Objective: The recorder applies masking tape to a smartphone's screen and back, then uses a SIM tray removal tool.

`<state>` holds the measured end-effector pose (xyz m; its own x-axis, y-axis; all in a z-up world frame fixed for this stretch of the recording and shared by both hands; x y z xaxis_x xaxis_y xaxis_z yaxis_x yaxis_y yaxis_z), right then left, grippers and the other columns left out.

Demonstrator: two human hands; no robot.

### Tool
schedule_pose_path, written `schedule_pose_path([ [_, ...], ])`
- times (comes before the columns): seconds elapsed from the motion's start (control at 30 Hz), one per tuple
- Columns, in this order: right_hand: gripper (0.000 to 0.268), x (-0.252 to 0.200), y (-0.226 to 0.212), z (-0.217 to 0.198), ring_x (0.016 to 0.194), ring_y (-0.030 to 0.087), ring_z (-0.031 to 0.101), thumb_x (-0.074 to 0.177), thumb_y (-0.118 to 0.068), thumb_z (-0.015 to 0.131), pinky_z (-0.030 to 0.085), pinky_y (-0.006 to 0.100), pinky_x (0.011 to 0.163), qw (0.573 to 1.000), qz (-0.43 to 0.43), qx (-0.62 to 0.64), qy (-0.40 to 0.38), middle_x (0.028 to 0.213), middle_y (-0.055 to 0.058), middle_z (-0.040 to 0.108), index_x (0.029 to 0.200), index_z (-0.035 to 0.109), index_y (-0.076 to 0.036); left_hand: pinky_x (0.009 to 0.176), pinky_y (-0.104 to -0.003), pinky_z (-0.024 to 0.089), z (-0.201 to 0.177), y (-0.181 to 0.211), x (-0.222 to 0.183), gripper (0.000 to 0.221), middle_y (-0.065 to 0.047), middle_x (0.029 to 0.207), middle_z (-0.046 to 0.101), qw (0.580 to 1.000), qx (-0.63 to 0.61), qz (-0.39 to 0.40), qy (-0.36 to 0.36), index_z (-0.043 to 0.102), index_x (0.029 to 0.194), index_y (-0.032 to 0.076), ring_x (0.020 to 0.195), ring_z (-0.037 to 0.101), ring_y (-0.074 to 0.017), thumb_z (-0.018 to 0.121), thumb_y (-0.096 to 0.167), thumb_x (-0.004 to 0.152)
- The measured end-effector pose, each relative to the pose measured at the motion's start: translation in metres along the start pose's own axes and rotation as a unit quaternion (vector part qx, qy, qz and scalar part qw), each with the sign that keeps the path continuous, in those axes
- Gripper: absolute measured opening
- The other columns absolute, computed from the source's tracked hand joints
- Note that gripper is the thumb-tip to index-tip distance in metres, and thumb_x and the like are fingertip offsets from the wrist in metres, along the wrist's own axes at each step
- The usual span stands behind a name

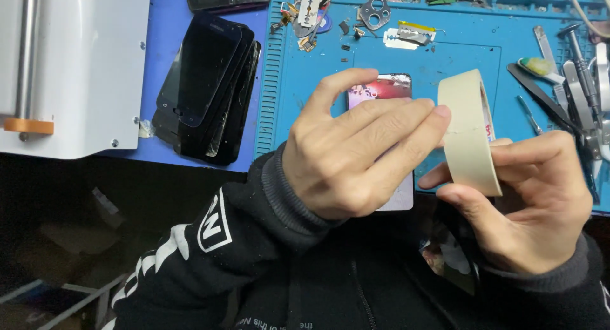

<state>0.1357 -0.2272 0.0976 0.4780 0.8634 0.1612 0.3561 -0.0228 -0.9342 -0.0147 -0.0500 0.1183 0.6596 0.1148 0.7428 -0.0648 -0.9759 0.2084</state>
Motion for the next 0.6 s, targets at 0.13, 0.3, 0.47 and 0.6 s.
schedule_pose_path([
  [0.13,0.046,-0.001,0.005,0.001,0.100,0.026,0.076,0.085,0.004,0.076,0.065,0.035,0.088,0.998,-0.018,-0.066,-0.012,0.107,0.022,0.067,0.112,0.038,0.003,0.108,-0.044,0.049,0.002,-0.003,-0.006,0.025,-0.004,0.113,0.071,1.000,-0.014,-0.001,-0.004,0.073,0.117,0.004,0.097,0.071,-0.0181,0.070,0.008,0.093],
  [0.3,0.047,-0.007,0.005,0.004,0.101,0.025,0.075,0.087,0.005,0.077,0.064,0.034,0.089,0.996,-0.036,-0.081,-0.003,0.108,0.021,0.067,0.116,0.040,0.004,0.109,-0.047,0.047,0.001,0.000,-0.010,0.022,-0.002,0.109,0.071,1.000,-0.025,-0.017,0.004,0.072,0.114,0.003,0.084,0.068,-0.0163,0.071,0.009,0.093],
  [0.47,0.048,-0.005,-0.001,0.002,0.104,0.028,0.074,0.089,0.006,0.077,0.065,0.035,0.090,0.991,-0.061,-0.115,-0.009,0.112,0.022,0.064,0.119,0.039,0.005,0.110,-0.045,0.044,0.002,-0.002,-0.007,0.024,-0.002,0.109,0.068,0.999,-0.024,-0.022,-0.003,0.071,0.117,0.003,0.094,0.070,-0.0177,0.069,0.006,0.093],
  [0.6,0.048,0.000,-0.015,0.002,0.102,0.026,0.075,0.095,0.004,0.074,0.065,0.033,0.088,0.994,-0.056,-0.090,-0.021,0.108,0.022,0.065,0.123,0.035,0.003,0.115,-0.049,0.045,-0.002,-0.013,-0.002,0.021,0.000,0.101,0.068,0.998,0.051,0.040,-0.020,0.073,0.113,0.004,0.091,0.069,-0.0164,0.070,0.007,0.092],
])
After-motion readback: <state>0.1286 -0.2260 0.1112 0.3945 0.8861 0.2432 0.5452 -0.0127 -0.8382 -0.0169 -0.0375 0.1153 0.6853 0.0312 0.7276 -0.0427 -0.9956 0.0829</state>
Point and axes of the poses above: each hand's wrist, its own x-axis towards the middle knuckle, its own z-axis out of the palm, y = z × x, the point moved 1 cm from there along x, towards the middle knuckle
